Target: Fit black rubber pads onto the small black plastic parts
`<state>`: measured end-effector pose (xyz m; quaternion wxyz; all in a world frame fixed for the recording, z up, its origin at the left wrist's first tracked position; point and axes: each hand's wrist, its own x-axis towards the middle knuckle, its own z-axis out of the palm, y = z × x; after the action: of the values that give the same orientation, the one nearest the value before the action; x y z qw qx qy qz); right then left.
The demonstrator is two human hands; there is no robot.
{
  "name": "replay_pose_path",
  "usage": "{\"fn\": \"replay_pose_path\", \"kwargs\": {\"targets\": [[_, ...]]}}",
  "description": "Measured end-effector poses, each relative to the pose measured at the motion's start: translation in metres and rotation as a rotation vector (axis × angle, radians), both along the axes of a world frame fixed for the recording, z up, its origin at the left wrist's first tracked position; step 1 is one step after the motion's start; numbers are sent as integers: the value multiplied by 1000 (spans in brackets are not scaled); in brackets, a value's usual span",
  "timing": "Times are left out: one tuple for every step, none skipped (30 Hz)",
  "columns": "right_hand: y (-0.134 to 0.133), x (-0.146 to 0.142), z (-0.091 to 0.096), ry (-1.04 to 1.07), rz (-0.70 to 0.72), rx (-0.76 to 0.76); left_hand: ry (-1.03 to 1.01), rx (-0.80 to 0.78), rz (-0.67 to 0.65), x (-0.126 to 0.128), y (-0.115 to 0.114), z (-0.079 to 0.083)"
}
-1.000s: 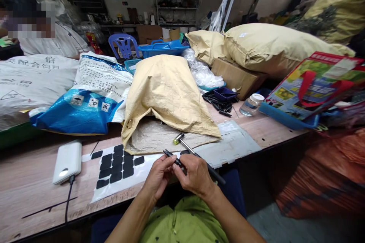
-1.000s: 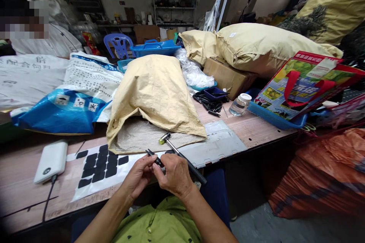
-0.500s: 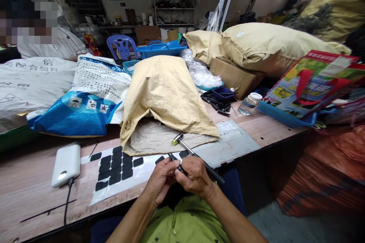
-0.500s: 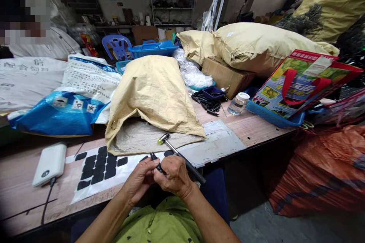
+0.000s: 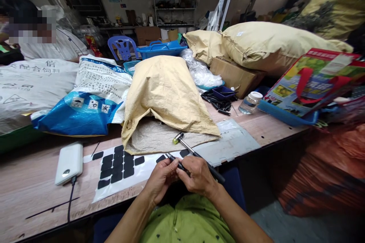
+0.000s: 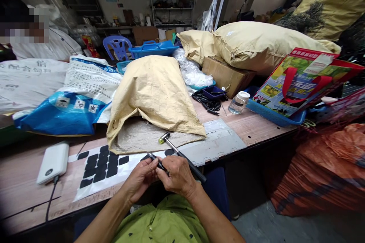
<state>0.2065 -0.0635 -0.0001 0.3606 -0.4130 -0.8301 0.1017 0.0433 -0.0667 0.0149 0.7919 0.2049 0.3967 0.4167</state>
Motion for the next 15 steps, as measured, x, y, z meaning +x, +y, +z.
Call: {"fn": "replay_pose_path", "kwargs": {"targets": [[0,0,0,4,7,16,-9,2,-11,-1,-1,0],[0,0,0,6,11,33,-13,3,-12,-1,-1,1],[1,0,0,7,16,47,-12,0,-9,-2,-2,1],[1,0,-1,9,22,59,-10,-6,-6,-2,-2,2],[1,0,-1,12,29,67,-8,-15,-4,-2,-3,2],[2,0,-1,18,37,72,-8,-25,-5,-1,-3,3],[2,-1,-1,27,45,78,-11,-36,-6,-1,-3,4],[3,-1,-1,36,55,85,-18,-45,-3,-1,-3,5],[4,-2,0,43,65,92,-25,-52,0,-1,-3,6],[5,-2,1,48,76,97,-32,-55,3,-1,-3,7],[6,-2,2,47,87,95,-38,-56,2,-1,-2,7],[7,-3,3,43,96,83,-44,-55,-1,-2,-1,7],[8,-3,5,35,100,61,-48,-53,-4,-3,-1,7],[8,-3,7,23,97,29,-52,-51,-4,-4,0,5],[8,-2,8,11,88,-8,-55,-50,-3,-5,0,4]]}}
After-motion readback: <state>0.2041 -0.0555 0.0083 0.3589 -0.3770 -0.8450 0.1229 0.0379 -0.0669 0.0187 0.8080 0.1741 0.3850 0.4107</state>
